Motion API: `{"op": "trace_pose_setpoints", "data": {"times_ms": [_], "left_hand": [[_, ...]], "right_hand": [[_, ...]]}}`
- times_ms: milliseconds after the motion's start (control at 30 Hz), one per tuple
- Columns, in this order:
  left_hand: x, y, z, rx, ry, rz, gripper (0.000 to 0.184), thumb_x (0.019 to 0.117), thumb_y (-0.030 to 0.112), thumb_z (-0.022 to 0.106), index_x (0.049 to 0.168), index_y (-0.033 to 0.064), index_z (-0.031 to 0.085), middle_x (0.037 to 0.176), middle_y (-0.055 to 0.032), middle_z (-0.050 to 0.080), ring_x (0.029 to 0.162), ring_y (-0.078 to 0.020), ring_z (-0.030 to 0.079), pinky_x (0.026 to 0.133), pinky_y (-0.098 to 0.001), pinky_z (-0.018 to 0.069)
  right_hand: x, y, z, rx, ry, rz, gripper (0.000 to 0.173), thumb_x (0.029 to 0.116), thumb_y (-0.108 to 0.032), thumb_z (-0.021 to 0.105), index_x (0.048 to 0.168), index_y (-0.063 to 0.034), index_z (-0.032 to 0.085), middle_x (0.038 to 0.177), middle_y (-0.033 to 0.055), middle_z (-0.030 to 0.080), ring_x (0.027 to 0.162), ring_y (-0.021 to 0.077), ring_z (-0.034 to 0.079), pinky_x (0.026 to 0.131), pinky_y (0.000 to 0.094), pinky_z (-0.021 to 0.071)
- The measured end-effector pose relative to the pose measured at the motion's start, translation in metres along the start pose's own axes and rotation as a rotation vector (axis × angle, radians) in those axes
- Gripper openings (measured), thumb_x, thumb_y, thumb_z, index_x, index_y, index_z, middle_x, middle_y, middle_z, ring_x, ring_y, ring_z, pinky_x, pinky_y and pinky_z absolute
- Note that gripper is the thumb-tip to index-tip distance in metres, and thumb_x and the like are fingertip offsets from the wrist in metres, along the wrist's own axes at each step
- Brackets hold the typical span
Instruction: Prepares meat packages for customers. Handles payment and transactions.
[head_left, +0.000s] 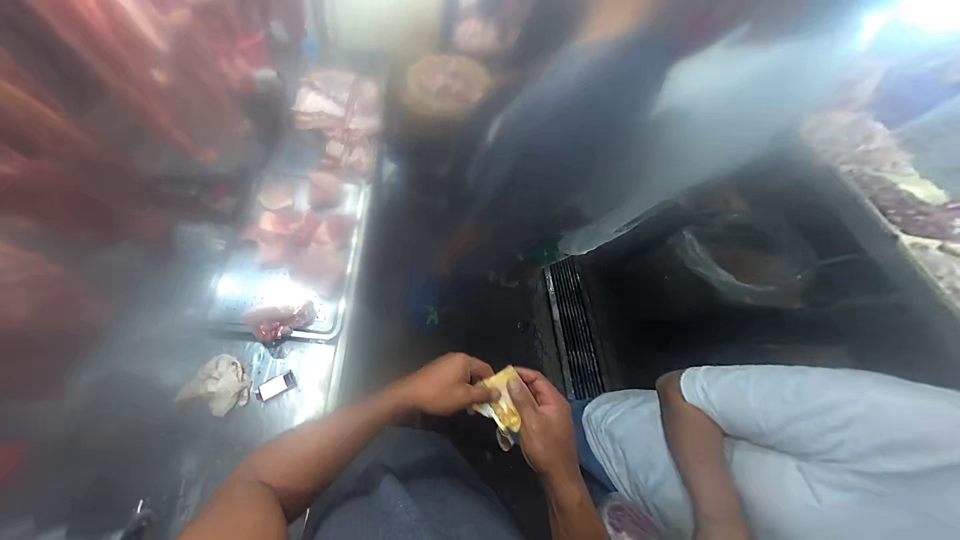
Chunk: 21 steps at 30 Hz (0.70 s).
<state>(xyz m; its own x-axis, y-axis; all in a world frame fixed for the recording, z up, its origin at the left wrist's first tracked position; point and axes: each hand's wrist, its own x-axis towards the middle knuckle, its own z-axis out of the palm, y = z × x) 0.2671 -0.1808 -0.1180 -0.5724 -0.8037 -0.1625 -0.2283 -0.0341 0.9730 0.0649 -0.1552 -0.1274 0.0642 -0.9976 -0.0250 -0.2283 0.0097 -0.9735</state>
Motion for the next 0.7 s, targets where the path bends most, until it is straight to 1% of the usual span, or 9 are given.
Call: {"op": "trace_pose_setpoints", "data": {"times_ms": [67,133,267,333,433,467,533,600,700], "left_hand": [[-0.007,-0.001,-0.016,-0.099,0.102,-0.052,0.022,0.1027,0.020,0.061,0.104,-0.0008,0.069,0.083,-0.0081,0.070,0.068,-0.0138,0.066,0.067,-0.0338,0.0583],[-0.023,-0.004,-0.030,-0.174,0.212,-0.106,0.021,0.1027,0.021,0.062,0.105,0.0012,0.068,0.083,-0.0054,0.070,0.066,-0.0111,0.066,0.063,-0.0291,0.0579],[-0.060,-0.021,-0.035,-0.246,0.509,-0.173,0.021,0.1007,0.025,0.064,0.105,0.0041,0.066,0.081,-0.0034,0.068,0.066,-0.0111,0.065,0.063,-0.0302,0.0569],[-0.084,-0.032,-0.027,-0.357,0.696,-0.182,0.019,0.0987,0.024,0.067,0.102,0.0052,0.066,0.081,-0.0024,0.068,0.065,-0.0109,0.064,0.061,-0.0293,0.0553],[-0.109,-0.039,-0.023,-0.498,0.985,-0.121,0.017,0.0969,0.016,0.068,0.107,0.0028,0.063,0.089,-0.0050,0.071,0.070,-0.0136,0.067,0.063,-0.0307,0.0586],[-0.112,-0.040,-0.025,-0.541,1.094,-0.081,0.015,0.0960,0.013,0.068,0.105,0.0028,0.061,0.088,-0.0052,0.071,0.068,-0.0134,0.066,0.060,-0.0301,0.0578],[-0.114,-0.045,-0.036,-0.575,1.256,-0.009,0.014,0.0944,0.009,0.069,0.101,0.0042,0.058,0.082,-0.0028,0.068,0.063,-0.0105,0.063,0.056,-0.0266,0.0538],[-0.116,-0.050,-0.058,-0.566,1.314,0.017,0.017,0.0942,0.008,0.069,0.104,0.0045,0.056,0.081,-0.0015,0.066,0.061,-0.0087,0.060,0.055,-0.0246,0.0509],[-0.112,-0.048,-0.082,-0.589,1.318,0.003,0.021,0.0975,0.008,0.066,0.116,0.0031,0.056,0.084,-0.0029,0.071,0.061,-0.0079,0.061,0.053,-0.0226,0.0483]], "right_hand": [[0.021,0.001,0.005,0.097,-0.075,0.016,0.021,0.0996,-0.022,0.063,0.106,-0.0026,0.069,0.086,0.0050,0.073,0.073,0.0130,0.071,0.067,0.0309,0.0630],[0.041,-0.008,0.018,0.109,-0.179,0.018,0.015,0.0971,-0.016,0.066,0.101,-0.0021,0.071,0.083,0.0051,0.074,0.072,0.0123,0.071,0.066,0.0293,0.0625],[0.084,-0.020,0.063,0.122,-0.474,-0.134,0.008,0.0952,-0.007,0.069,0.100,-0.0004,0.070,0.081,0.0031,0.073,0.070,0.0086,0.069,0.065,0.0255,0.0610],[0.095,-0.021,0.094,0.181,-0.641,-0.180,0.009,0.0961,-0.005,0.068,0.103,0.0013,0.070,0.085,0.0040,0.073,0.074,0.0088,0.070,0.069,0.0262,0.0616],[0.105,-0.038,0.137,0.214,-0.873,-0.125,0.019,0.0990,-0.006,0.065,0.114,0.0040,0.069,0.092,0.0066,0.075,0.079,0.0115,0.072,0.072,0.0281,0.0626],[0.108,-0.043,0.149,0.204,-0.931,-0.067,0.022,0.0984,-0.006,0.066,0.118,0.0042,0.067,0.093,0.0074,0.075,0.078,0.0127,0.072,0.069,0.0283,0.0622],[0.118,-0.047,0.172,0.164,-1.036,-0.001,0.021,0.0977,-0.006,0.065,0.116,0.0038,0.066,0.091,0.0079,0.074,0.071,0.0132,0.070,0.061,0.0278,0.0601],[0.134,-0.051,0.195,0.122,-1.110,-0.048,0.016,0.0996,-0.006,0.062,0.112,0.0026,0.068,0.090,0.0066,0.073,0.068,0.0109,0.067,0.059,0.0259,0.0577],[0.150,-0.067,0.215,0.033,-1.123,-0.125,0.020,0.1045,-0.008,0.054,0.115,0.0004,0.068,0.089,0.0047,0.073,0.070,0.0095,0.067,0.060,0.0249,0.0572]]}}
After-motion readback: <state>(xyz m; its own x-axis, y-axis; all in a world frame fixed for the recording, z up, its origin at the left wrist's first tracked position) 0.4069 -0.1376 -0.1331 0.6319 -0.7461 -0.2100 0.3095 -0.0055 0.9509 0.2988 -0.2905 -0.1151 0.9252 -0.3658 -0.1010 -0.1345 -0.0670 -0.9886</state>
